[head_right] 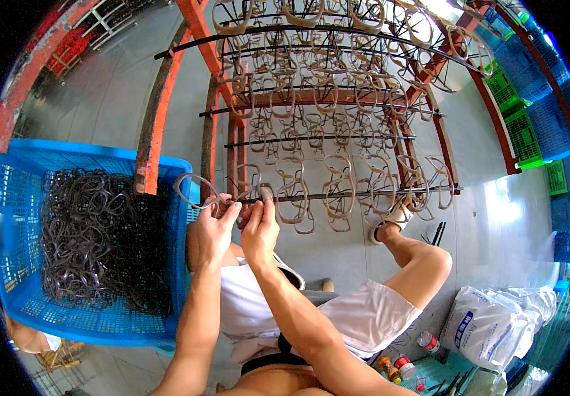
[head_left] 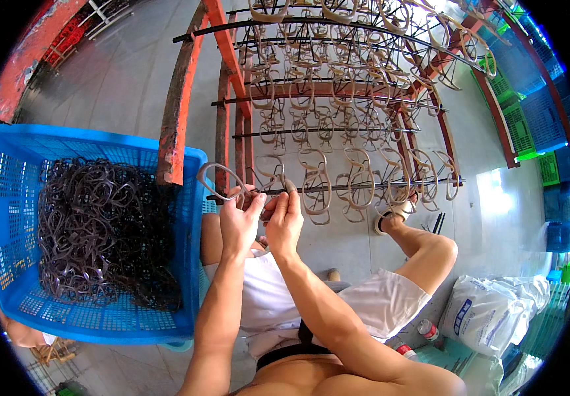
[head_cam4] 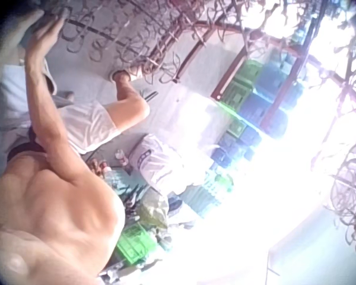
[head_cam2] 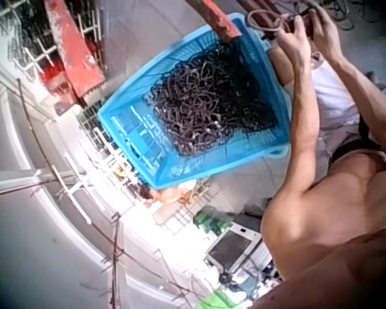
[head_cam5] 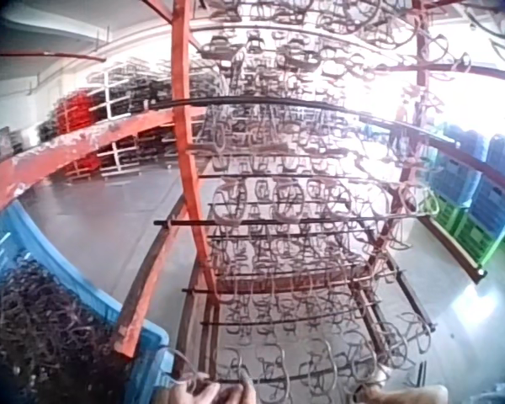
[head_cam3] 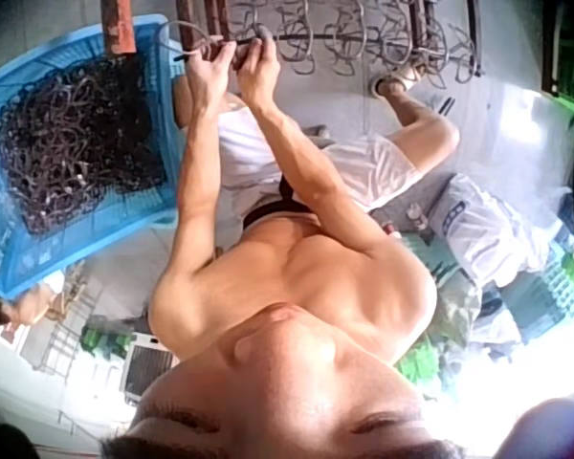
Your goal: The person repeatedly picks metal hanger hooks from a blue basket and attaches them to horizontal rods on a multi-tiered rack. The person works one at a time, moving along the rack and occasionally adjusting the rods. The task continues throughout the clip with no visible completion state.
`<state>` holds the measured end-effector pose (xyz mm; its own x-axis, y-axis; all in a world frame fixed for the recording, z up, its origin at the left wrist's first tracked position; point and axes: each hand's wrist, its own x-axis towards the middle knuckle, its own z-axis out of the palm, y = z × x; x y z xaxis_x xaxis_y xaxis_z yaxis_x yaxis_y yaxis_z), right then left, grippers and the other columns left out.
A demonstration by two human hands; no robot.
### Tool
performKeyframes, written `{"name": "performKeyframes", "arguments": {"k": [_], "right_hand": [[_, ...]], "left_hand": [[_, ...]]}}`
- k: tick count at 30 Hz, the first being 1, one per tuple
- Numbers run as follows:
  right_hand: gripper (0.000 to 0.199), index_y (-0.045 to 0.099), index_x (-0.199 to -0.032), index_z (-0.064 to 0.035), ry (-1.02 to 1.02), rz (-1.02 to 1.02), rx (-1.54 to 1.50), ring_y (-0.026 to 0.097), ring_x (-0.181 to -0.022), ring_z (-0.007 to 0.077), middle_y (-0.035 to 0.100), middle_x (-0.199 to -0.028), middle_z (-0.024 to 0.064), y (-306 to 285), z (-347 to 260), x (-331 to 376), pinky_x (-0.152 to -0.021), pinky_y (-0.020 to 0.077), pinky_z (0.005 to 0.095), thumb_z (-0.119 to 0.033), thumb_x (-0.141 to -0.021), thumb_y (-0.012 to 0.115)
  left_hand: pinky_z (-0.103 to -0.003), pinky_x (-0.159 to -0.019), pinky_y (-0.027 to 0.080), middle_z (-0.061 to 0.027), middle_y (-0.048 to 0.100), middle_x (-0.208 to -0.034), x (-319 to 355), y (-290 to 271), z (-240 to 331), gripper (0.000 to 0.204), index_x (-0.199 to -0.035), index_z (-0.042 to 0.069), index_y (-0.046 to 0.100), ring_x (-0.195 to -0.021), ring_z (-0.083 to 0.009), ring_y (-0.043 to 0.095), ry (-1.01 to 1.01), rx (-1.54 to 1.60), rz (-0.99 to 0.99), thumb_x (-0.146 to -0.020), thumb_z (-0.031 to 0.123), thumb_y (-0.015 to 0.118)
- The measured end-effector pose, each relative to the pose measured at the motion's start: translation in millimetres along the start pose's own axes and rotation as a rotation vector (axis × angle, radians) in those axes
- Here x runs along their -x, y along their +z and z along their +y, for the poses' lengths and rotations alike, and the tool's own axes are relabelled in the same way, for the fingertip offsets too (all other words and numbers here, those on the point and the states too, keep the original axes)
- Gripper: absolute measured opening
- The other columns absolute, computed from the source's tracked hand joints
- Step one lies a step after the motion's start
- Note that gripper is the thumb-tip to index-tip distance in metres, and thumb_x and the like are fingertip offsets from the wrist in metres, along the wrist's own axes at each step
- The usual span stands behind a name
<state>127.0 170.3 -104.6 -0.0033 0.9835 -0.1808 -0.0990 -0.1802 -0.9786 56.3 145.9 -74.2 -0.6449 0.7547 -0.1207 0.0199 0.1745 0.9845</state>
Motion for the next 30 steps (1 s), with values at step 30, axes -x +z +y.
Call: {"name": "performKeyframes", "arguments": {"k": [30], "right_hand": [[0.030,0.045,-0.125,-0.0026,-0.030,-0.090,-0.118,0.051,-0.053,0.0112,0.058,-0.066,0.0053,7,13,2,-0.049,0.0424,0.0258,-0.011,-0.097,0.042]], "left_hand": [[-0.024,-0.063,0.048,-0.0062,0.064,-0.078,7,-5,18,0.018,-0.091,-0.004,0.060,-0.070,-0.0105,0.061,-0.112,0.005,-0.033,-0.088,0.014,0.059]]}}
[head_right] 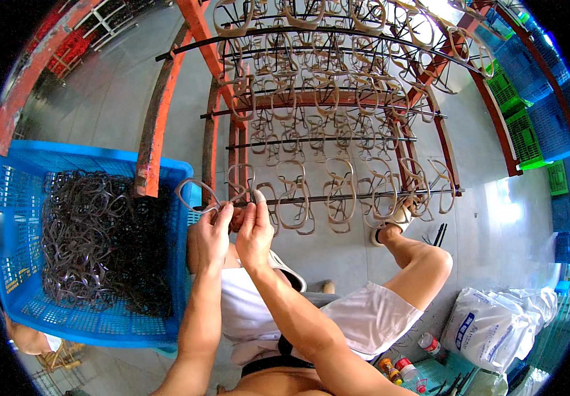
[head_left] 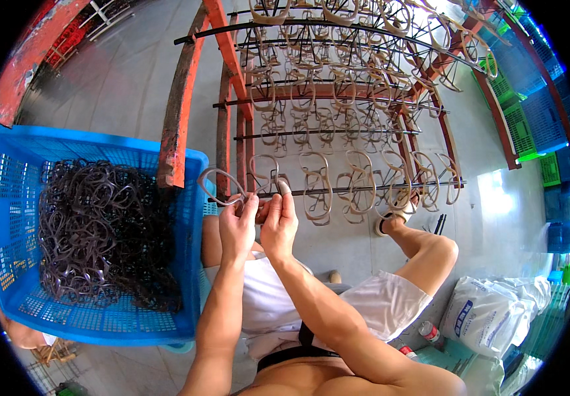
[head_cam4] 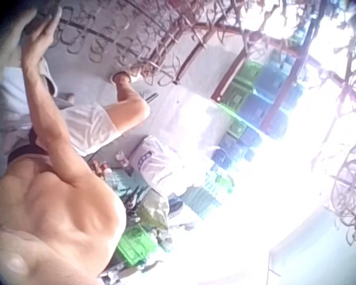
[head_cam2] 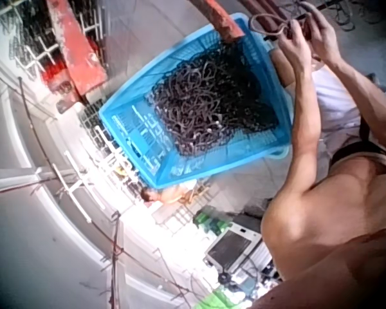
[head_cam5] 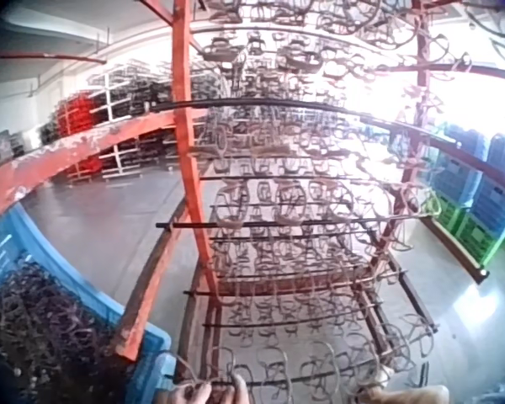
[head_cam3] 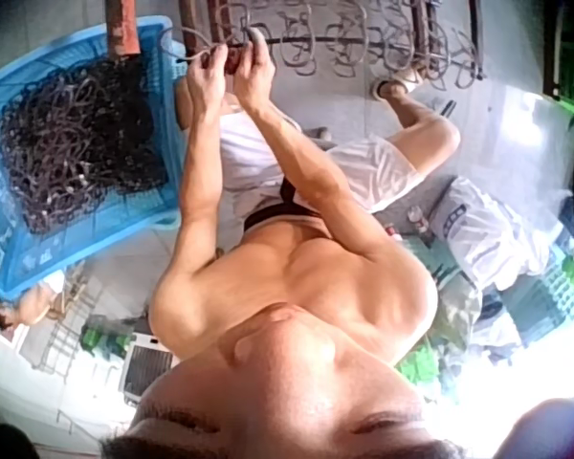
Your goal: The person repeatedly picks metal hanger hooks from a blue basket and attaches them to horizontal rods on a multi-tiered rack. The person works one at a time, moving along the rack and occasionally adjusting the rods. The task continues throughout the clip with no visible completion state.
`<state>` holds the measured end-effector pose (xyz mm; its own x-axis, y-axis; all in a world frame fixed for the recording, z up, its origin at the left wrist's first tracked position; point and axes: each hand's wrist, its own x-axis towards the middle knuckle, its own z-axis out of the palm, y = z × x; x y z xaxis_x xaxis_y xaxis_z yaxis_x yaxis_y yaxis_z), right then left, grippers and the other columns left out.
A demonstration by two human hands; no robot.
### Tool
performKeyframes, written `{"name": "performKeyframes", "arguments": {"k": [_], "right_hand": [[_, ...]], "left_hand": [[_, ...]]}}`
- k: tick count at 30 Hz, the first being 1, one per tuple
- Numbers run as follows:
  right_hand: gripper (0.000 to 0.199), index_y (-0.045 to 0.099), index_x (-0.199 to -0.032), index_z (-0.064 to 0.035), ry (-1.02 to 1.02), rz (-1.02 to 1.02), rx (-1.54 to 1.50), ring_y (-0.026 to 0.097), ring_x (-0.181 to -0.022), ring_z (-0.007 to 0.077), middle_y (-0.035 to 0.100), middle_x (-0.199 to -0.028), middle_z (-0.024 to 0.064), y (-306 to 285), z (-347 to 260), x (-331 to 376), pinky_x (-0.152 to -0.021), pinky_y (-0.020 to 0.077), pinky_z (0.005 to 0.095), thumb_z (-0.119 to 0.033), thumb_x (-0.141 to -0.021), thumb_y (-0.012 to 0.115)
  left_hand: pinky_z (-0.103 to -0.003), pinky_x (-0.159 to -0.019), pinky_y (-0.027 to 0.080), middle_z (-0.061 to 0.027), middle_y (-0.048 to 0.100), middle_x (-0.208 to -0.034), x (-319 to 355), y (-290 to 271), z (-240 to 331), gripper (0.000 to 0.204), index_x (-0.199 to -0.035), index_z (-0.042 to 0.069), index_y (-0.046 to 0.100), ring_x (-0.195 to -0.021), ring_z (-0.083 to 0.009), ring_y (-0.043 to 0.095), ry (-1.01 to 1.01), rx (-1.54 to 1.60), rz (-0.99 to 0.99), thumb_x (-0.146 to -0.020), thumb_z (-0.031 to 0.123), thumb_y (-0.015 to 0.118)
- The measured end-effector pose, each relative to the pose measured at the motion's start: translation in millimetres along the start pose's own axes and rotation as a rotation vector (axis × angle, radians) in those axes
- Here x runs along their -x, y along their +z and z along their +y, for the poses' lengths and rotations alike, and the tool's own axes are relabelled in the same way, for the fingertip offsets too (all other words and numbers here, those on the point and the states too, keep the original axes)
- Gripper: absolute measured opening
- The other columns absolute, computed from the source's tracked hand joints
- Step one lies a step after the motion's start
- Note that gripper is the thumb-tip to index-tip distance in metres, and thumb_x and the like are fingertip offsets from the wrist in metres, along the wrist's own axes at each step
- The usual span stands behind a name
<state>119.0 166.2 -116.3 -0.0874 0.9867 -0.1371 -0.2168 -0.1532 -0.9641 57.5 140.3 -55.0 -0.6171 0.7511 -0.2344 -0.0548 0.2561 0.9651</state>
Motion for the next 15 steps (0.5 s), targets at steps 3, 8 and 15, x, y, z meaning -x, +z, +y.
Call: {"name": "performKeyframes", "arguments": {"k": [3,8,15], "right_hand": [[0.031,0.047,-0.125,-0.0027,-0.080,-0.021,0.293,0.062,-0.058,0.0240,0.064,-0.072,0.0157,2,-1,8,-0.054,0.0476,0.0325,-0.011,-0.094,0.046],[0.033,0.047,-0.124,-0.0014,-0.247,-0.071,0.454,0.065,-0.066,0.0312,0.065,-0.075,0.0171,2,-10,10,-0.057,0.0512,0.0366,-0.011,-0.093,0.047],[0.036,0.045,-0.128,-0.0037,-0.210,-0.072,0.488,0.065,-0.065,0.0304,0.065,-0.076,0.0173,-2,-12,11,-0.058,0.0506,0.0375,-0.011,-0.093,0.046]], "left_hand": [[-0.024,-0.061,0.049,-0.0065,0.064,-0.078,2,-3,4,0.018,-0.090,-0.004,0.061,-0.068,-0.0110,0.060,-0.097,0.110,0.040,-0.087,0.013,0.060],[-0.026,-0.062,0.049,-0.0068,0.062,-0.080,-4,-11,-22,0.018,-0.091,-0.001,0.060,-0.068,-0.0138,0.060,-0.240,0.479,0.011,-0.086,0.017,0.062],[-0.028,-0.065,0.049,-0.0076,0.062,-0.081,-8,-11,-40,0.017,-0.090,0.002,0.058,-0.070,-0.0149,0.060,-0.262,0.591,-0.048,-0.086,0.018,0.062]]}}
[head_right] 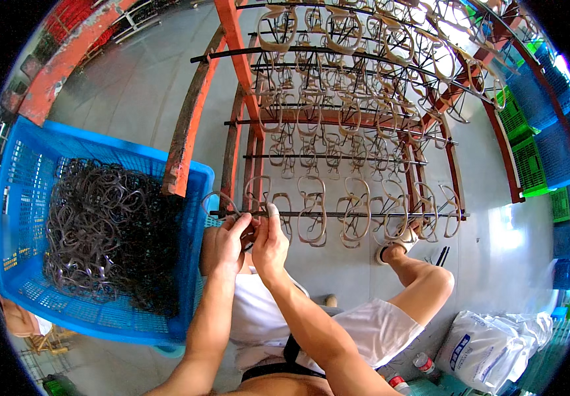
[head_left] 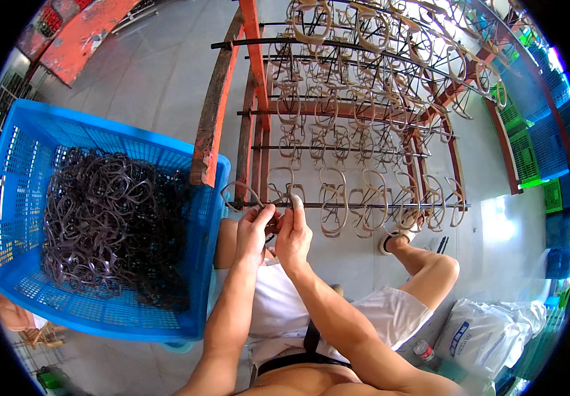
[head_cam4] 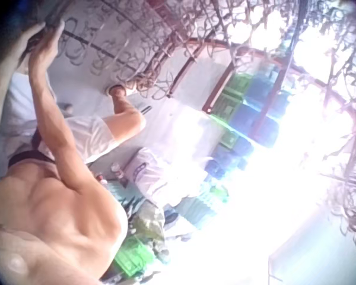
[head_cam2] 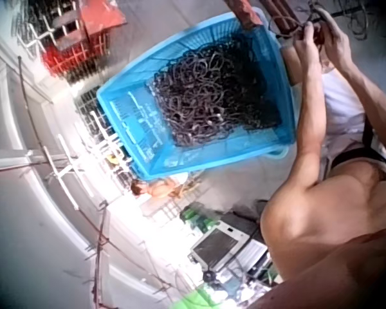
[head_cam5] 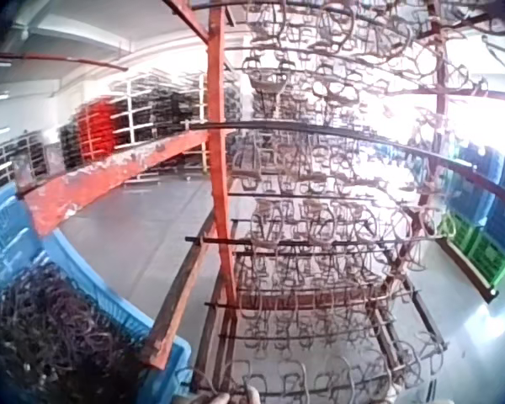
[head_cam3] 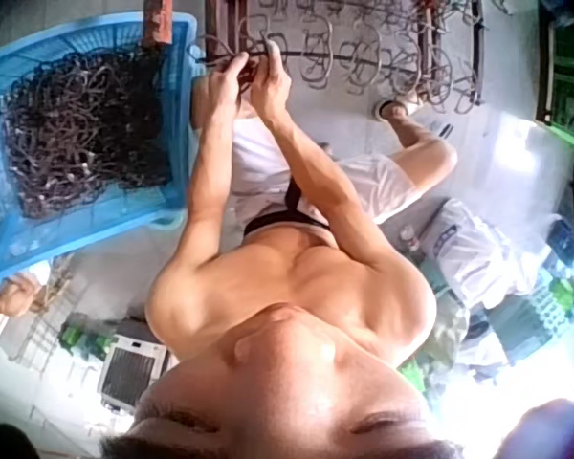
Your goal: The person repeatedly picks metal hanger hooks from a blue basket and attaches them to horizontal rods on a multi-tiered rack. The person works one at a time, moving along the rack and occasionally adjusting the rods. The task continues throughout the clip with no visible completion state.
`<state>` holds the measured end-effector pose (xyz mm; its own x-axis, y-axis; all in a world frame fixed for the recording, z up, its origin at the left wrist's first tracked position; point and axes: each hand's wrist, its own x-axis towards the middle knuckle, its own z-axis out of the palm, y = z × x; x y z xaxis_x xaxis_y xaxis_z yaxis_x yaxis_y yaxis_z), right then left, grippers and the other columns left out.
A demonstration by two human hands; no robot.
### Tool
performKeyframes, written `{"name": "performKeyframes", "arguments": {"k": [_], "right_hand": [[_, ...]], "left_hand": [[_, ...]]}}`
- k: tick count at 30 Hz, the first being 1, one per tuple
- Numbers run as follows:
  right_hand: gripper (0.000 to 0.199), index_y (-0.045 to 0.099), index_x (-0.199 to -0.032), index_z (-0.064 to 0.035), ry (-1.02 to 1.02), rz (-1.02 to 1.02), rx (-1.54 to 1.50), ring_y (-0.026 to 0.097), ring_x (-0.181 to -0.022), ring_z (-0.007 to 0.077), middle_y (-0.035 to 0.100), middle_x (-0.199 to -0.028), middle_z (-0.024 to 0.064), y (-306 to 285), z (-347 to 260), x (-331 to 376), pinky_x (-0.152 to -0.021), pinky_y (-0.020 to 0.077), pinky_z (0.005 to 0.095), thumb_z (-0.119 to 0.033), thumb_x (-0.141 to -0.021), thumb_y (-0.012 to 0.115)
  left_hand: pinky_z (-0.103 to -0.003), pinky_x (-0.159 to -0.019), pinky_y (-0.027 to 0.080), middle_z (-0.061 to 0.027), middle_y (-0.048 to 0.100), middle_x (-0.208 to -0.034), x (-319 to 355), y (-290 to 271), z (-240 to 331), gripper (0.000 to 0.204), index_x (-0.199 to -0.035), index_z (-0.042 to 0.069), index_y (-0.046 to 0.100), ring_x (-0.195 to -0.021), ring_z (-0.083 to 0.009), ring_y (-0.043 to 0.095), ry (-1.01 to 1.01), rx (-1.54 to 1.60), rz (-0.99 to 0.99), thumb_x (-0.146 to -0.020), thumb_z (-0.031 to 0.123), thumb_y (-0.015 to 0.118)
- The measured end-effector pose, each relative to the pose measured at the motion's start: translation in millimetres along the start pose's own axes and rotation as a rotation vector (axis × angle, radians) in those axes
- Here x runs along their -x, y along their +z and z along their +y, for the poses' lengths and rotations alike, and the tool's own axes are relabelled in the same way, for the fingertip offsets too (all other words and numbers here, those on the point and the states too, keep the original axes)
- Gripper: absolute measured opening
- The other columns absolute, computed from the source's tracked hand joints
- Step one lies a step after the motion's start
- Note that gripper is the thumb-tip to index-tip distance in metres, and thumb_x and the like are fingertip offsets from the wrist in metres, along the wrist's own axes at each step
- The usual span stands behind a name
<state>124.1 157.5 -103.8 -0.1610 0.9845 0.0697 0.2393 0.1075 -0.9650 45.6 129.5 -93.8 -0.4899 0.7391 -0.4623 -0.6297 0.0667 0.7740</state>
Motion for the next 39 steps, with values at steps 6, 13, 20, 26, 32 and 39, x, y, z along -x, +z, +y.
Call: {"name": "performKeyframes", "arguments": {"k": [6,13,20,26,32,39], "right_hand": [[0.039,0.041,-0.131,-0.0028,0.113,-0.076,-0.157,0.063,-0.065,0.0194,0.062,-0.073,0.0102,-9,6,-4,-0.056,0.0499,0.0320,-0.013,-0.094,0.046],[0.030,0.048,-0.107,-0.0026,0.094,-0.926,0.303,0.058,-0.080,0.0299,0.060,-0.084,0.0178,-139,-8,2,-0.075,0.0464,0.0374,-0.030,-0.093,0.050],[0.024,0.064,-0.098,-0.0051,0.454,-0.450,1.265,0.062,-0.083,0.0308,0.066,-0.093,0.0146,-463,82,-92,-0.075,0.0478,0.0404,-0.018,-0.079,0.059],[0.030,0.059,-0.105,-0.0056,-0.525,0.091,1.555,0.038,-0.120,0.0332,0.042,-0.127,0.0166,-492,198,-167,-0.098,0.0323,0.0454,-0.018,-0.077,0.060],[0.021,0.061,-0.091,-0.0069,-0.437,-0.014,1.327,0.051,-0.104,0.0280,0.055,-0.097,0.0095,-475,186,-193,-0.101,0.0303,0.0461,-0.012,-0.071,0.058],[0.025,0.053,-0.100,-0.0022,-0.642,0.387,1.119,0.047,-0.106,0.0337,0.050,-0.110,0.0167,-579,80,-136,-0.101,0.0287,0.0492,-0.007,-0.075,0.053]], "left_hand": [[-0.027,-0.062,0.048,-0.0059,0.061,-0.077,-3,7,0,0.017,-0.087,0.001,0.059,-0.067,-0.0135,0.059,0.054,-0.128,0.002,-0.086,0.018,0.061],[-0.027,-0.061,0.042,-0.0031,0.057,-0.072,-8,-19,7,0.017,-0.087,0.003,0.058,-0.068,-0.0135,0.054,0.357,-0.632,0.150,-0.083,0.018,0.063],[-0.046,-0.079,0.044,-0.0140,0.054,-0.095,-14,-37,15,0.035,-0.105,0.007,0.057,-0.092,-0.0364,0.054,0.718,-1.595,0.299,-0.072,0.013,0.069],[-0.048,-0.084,0.041,-0.0198,0.055,-0.104,-28,-10,-12,0.040,-0.113,0.003,0.053,-0.096,-0.0374,0.052,0.754,-1.796,0.406,-0.077,0.014,0.066],[-0.048,-0.086,0.038,-0.0205,0.052,-0.107,-19,-26,-14,0.044,-0.113,-0.001,0.048,-0.099,-0.0392,0.048,0.889,-1.687,0.501,-0.076,0.015,0.066],[-0.042,-0.077,0.044,-0.0154,0.054,-0.094,106,38,60,0.036,-0.098,-0.002,0.053,-0.087,-0.0337,0.052,1.423,-1.188,0.584,-0.070,0.007,0.074]]}}
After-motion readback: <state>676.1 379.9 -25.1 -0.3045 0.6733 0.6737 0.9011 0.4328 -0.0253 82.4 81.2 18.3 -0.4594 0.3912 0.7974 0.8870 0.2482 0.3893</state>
